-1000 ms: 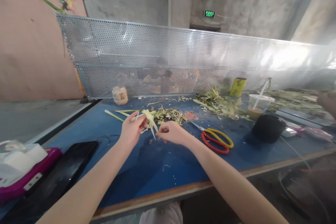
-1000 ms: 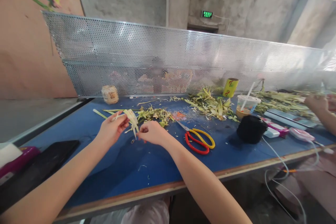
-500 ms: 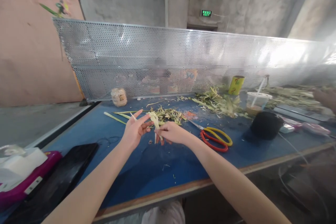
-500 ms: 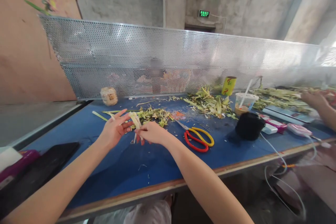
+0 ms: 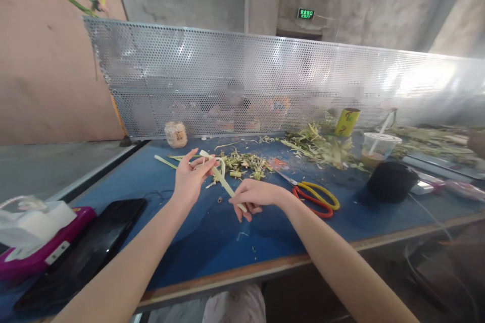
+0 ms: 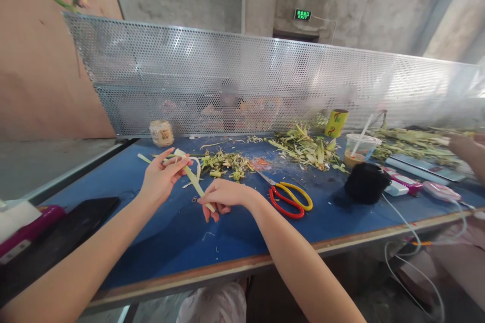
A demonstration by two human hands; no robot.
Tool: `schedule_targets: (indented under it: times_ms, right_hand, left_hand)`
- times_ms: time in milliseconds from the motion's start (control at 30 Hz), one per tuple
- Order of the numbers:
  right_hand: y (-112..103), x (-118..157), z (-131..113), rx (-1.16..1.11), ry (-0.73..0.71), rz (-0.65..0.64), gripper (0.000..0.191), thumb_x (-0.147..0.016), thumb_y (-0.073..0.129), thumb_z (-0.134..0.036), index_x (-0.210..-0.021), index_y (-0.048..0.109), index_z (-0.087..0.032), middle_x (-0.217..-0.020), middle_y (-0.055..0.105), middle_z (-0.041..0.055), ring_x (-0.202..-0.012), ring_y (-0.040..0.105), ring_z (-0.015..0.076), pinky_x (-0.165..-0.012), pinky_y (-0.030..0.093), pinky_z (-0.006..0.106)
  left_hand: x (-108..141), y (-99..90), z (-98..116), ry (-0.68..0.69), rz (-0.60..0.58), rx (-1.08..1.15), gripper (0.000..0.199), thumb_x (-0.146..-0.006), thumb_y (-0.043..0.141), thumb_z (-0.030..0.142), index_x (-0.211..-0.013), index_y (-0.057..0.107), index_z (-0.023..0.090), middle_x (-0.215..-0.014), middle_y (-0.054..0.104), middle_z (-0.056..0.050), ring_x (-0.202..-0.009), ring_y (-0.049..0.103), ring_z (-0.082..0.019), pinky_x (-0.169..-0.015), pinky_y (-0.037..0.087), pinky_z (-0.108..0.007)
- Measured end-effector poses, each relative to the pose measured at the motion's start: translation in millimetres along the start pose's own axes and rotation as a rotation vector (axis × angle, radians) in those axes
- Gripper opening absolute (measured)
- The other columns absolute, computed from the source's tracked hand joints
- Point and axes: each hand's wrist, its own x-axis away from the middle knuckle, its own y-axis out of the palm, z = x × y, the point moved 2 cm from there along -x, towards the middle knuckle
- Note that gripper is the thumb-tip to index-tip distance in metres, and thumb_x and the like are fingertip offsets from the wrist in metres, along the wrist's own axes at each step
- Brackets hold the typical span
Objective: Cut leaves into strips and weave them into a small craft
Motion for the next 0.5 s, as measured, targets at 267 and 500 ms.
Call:
schedule_targets:
  times_ms: [267, 500]
  right_hand:
    - [-24.9, 9.7, -2.2, 0.062, -0.171, 0.486, 0.026, -0.074, 0.044, -0.032, -0.067, 0.059, -0.013, -0.067, 0.057, 0.0012, -0.049, 0.046, 0.0070, -0.052, 0.036, 0.021]
    - [-40.8, 10.8, 0.6, -0.088, -0.332, 0.689, 0.015, -0.064, 0.041, -0.018, -0.074, 0.053, -0.016, -0.071, 0.052, -0.0008, -0.066, 0.045, 0.0105, -0.058, 0.032, 0.022]
  left_hand:
    - [14.8, 10.1, 5.4, 0.042, -0.333, -0.321, 0.078, -0.058, 0.069, 0.025, -0.127, 0.032, 0.016, -0.085, 0.066, -0.009, -0.049, 0.055, -0.009, -0.043, 0.040, -0.020]
    - [23.1, 17.2, 8.1, 0.075, -0.405, -0.357, 0.081, -0.058, 0.068, 0.026, -0.129, 0.028, 0.018, -0.078, 0.065, -0.004, -0.060, 0.058, -0.012, -0.054, 0.046, -0.024]
